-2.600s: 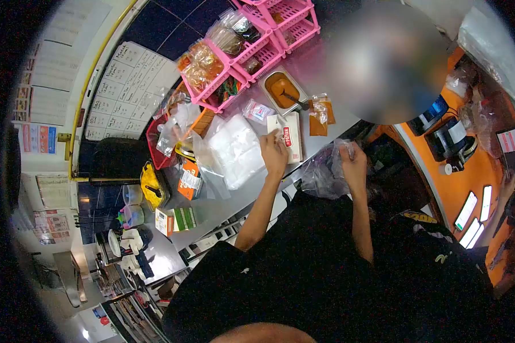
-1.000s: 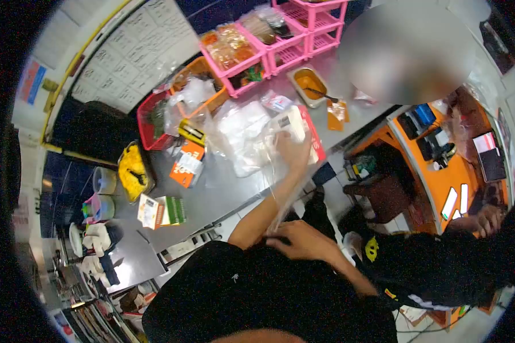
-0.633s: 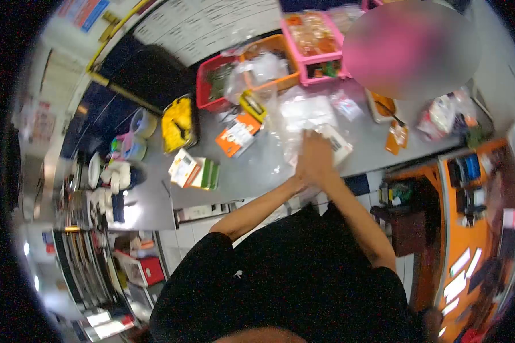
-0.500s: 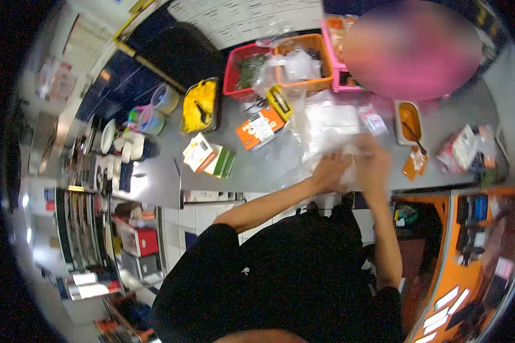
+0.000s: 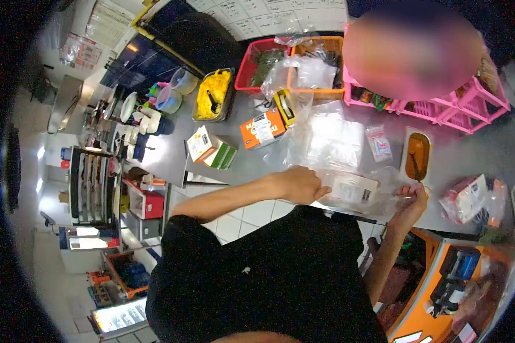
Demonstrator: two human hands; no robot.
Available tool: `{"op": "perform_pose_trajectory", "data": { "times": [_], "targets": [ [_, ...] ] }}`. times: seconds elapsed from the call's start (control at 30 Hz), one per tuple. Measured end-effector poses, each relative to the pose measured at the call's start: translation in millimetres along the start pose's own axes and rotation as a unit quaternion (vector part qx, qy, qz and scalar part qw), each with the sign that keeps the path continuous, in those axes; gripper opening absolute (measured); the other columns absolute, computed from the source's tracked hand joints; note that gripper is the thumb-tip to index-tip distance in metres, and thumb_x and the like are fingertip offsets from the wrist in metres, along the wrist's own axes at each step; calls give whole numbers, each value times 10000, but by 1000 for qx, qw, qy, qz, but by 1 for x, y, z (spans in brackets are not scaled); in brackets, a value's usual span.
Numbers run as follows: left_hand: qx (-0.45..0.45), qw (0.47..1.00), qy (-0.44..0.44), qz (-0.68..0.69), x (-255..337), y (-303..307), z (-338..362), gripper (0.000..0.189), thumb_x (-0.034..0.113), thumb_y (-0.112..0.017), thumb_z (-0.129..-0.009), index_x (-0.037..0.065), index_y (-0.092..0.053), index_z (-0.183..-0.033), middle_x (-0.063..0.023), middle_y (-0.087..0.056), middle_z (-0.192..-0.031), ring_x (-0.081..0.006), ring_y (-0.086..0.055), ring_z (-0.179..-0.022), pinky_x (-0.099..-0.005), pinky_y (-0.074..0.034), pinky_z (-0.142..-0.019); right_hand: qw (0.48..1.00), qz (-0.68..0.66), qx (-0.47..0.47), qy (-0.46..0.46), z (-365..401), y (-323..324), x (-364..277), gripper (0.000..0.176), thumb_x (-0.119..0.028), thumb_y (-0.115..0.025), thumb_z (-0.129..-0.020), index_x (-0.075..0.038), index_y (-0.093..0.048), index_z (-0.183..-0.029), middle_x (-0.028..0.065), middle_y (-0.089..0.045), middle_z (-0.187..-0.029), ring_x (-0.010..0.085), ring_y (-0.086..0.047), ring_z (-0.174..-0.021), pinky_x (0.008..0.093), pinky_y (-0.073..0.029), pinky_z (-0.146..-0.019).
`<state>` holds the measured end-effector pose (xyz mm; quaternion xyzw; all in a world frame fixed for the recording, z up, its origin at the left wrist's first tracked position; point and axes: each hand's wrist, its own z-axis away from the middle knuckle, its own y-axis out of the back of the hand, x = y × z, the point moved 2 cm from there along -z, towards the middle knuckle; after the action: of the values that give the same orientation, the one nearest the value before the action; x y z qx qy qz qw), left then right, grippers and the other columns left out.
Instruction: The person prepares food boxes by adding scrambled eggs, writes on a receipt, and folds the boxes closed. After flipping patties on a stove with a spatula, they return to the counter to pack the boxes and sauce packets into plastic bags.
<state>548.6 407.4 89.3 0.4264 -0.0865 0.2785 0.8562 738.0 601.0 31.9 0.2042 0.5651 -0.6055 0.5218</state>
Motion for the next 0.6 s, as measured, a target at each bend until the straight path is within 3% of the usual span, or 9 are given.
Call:
{"op": "perform_pose_trajectory", "data": {
  "times": [0.1,0.17,0.23,0.3,0.37,0.43,0.47,0.57,0.6],
  "targets": [
    [8,991,-4,-135,13,47,60,416,390,-542,-936,-1,-683,-915,-181,-690,-782,-374,-667,-753,-480,-519,-761,995,19,-98,-21,-3,-10,1,214,-228,-476,-933,-67,-496,-793,36,-521,-743,160,-510,-707,305,-430,-671],
    [37,985,-59,-159,9,47,54,346,340,-603,-892,7,-669,-960,-178,-688,-827,-356,-668,-806,-460,-519,-775,966,153,-185,92,23,-49,-9,163,-171,-559,-917,-27,-514,-856,80,-529,-884,207,-527,-787,338,-462,-729],
    [58,973,-116,-190,5,47,47,316,289,-664,-847,16,-655,-1004,-175,-686,-871,-338,-668,-860,-439,-518,-789,883,338,-316,81,62,-73,1,200,-76,-659,-847,-16,-530,-988,97,-550,-979,236,-553,-892,352,-466,-802],
    [221,926,-304,-48,8,53,47,443,167,-724,-764,18,-583,-1157,-201,-625,-1112,-322,-604,-1088,-429,-492,-892,751,385,-490,219,88,-110,10,379,-9,-725,-774,-33,-510,-1084,95,-566,-1037,223,-554,-976,363,-466,-819],
    [298,894,-330,51,-2,47,50,498,150,-722,-762,16,-545,-1208,-206,-532,-1256,-329,-513,-1207,-428,-437,-982,779,373,-409,295,84,-97,43,240,-49,-705,-813,-33,-552,-998,67,-580,-960,173,-563,-891,321,-471,-764],
    [359,848,-358,153,-23,23,50,556,133,-720,-760,15,-507,-1259,-211,-439,-1400,-337,-423,-1326,-427,-383,-1071,873,396,-271,85,77,-108,37,114,-69,-670,-849,-11,-578,-882,40,-570,-821,143,-560,-771,276,-458,-688],
    [370,858,-267,238,-50,-5,42,642,158,-743,-728,15,-485,-1297,-211,-390,-1445,-368,-365,-1361,-436,-313,-1122,911,374,-171,21,85,-114,28,104,-75,-629,-879,-10,-591,-807,21,-544,-731,117,-534,-689,242,-428,-638],
    [362,879,-179,253,-71,-71,-25,723,168,-758,-695,15,-464,-1338,-202,-355,-1489,-389,-302,-1403,-443,-222,-1182,900,396,-166,82,95,-109,32,78,-68,-648,-856,-4,-604,-846,48,-565,-727,165,-538,-677,266,-433,-649],
    [379,896,-147,178,-63,-93,-45,717,153,-749,-695,16,-467,-1340,-192,-369,-1489,-380,-298,-1410,-441,-199,-1191,826,476,-273,129,102,-110,28,181,-83,-736,-789,6,-611,-885,125,-606,-837,275,-597,-786,339,-484,-738]
  ]
}}
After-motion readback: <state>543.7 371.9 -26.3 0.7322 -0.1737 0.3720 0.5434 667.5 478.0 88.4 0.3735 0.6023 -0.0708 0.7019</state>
